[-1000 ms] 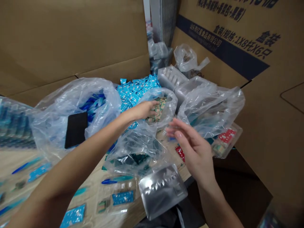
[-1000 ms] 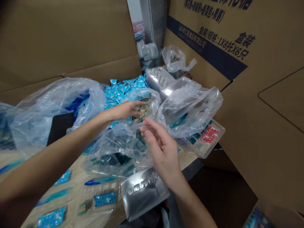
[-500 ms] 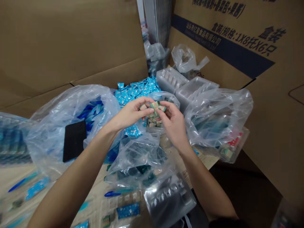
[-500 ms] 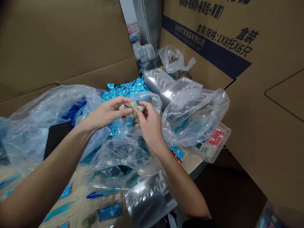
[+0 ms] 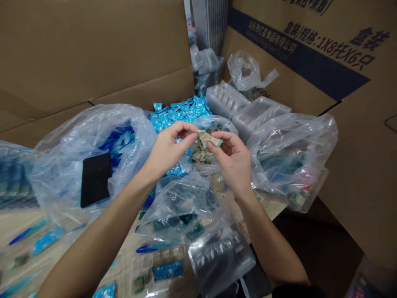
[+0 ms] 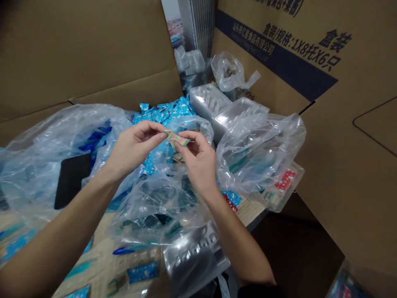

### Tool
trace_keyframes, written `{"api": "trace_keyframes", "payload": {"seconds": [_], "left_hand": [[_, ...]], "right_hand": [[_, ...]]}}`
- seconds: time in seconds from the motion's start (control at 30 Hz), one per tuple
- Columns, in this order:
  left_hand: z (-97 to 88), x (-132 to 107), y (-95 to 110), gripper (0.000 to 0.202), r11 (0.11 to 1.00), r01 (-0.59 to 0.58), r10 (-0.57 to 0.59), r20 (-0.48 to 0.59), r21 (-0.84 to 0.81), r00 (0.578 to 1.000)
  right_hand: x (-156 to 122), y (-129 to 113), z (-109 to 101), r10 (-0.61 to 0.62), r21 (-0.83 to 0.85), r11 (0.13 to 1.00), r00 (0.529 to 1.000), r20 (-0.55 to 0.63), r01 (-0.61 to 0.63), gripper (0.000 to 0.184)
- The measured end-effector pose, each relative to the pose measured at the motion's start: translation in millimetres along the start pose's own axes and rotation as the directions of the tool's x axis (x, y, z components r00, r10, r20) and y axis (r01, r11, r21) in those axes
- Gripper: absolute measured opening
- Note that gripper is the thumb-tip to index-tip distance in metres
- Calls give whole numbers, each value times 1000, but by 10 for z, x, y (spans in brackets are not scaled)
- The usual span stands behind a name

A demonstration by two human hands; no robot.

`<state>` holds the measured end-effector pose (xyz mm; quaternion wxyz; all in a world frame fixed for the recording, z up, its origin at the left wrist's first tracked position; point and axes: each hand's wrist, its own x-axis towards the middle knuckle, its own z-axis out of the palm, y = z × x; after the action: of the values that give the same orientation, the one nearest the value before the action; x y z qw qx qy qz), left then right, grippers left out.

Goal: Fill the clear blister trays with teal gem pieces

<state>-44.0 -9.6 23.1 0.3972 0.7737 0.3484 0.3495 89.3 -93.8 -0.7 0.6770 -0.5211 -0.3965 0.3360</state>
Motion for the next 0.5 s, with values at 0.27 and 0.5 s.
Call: {"api": "trace_keyframes", "payload": {"seconds": [0.27, 0.5], "left_hand": [[33, -127, 77, 16, 985, -20, 24, 20, -170, 1000], [13, -207, 87, 10, 966, 22, -30, -25, -259, 999]], "right_hand": [[-37, 18, 42, 16, 96, 995, 1000, -25, -13, 9], [-66, 4, 42, 132, 200, 969, 989, 67, -143, 16]]}}
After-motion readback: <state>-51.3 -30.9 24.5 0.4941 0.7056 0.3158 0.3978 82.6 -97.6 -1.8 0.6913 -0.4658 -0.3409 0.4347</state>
